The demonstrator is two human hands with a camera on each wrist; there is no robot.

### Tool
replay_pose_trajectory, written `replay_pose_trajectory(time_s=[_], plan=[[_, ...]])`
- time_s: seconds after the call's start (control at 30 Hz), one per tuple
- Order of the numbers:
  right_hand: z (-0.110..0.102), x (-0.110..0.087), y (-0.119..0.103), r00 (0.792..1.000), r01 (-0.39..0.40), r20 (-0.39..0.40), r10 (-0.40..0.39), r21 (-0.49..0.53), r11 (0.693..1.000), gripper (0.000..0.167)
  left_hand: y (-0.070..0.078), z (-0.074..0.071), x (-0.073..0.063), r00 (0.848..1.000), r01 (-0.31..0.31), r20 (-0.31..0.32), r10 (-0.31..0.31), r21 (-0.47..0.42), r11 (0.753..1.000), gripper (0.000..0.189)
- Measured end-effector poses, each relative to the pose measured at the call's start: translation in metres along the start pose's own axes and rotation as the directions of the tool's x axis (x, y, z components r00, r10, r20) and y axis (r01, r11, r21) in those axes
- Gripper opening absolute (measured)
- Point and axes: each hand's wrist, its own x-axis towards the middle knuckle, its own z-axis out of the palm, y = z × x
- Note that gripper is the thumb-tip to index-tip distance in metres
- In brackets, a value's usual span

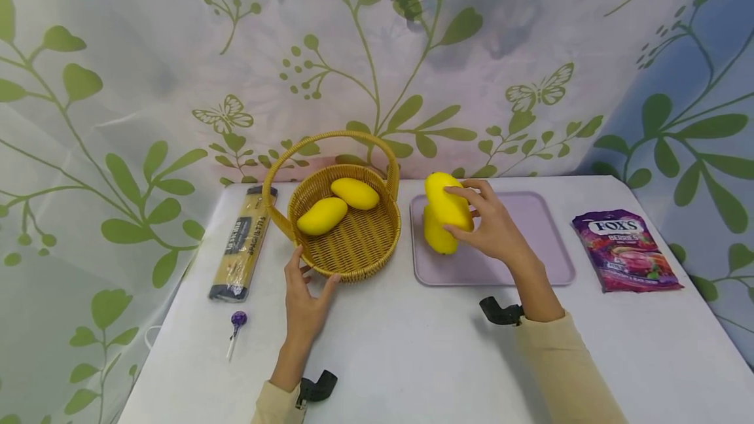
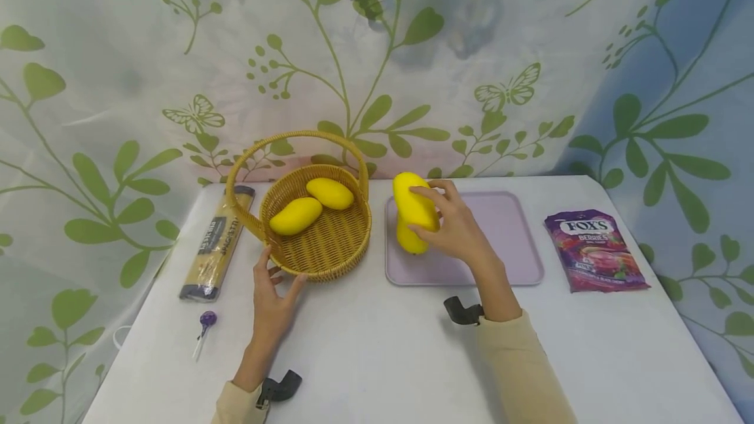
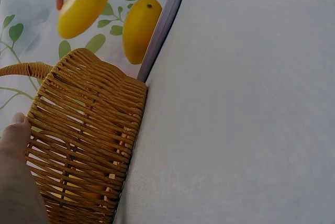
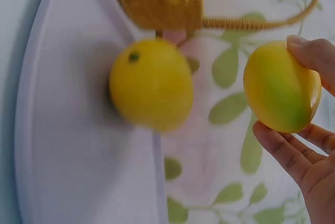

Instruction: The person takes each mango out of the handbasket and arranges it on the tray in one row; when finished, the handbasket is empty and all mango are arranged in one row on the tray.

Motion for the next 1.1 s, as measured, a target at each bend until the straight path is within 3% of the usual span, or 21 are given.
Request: replay_pose_trajectory(time_s=[0.37, 0.63, 1.1], plan=[[-0.007, -0.024, 0.041, 0.989, -0.146, 0.002, 0.146, -0.070, 0.987, 0.066, -0.001, 0.001, 0.000, 1.000, -0.003, -0.004, 0.003, 0.002, 1.000, 0.088], [-0.001, -0.034, 0.059, 0.968, -0.237, 0.063, 0.243, -0.099, 0.967, 0.067, -0.001, 0.001, 0.000, 1.000, 0.000, -0.002, 0.000, 0.002, 1.000, 0.088], [0.006, -0.037, 0.066, 0.936, -0.307, 0.158, 0.313, -0.064, 0.950, 0.069, -0.003, 0.002, 0.000, 1.000, -0.015, -0.005, 0.015, 0.000, 1.000, 0.088]])
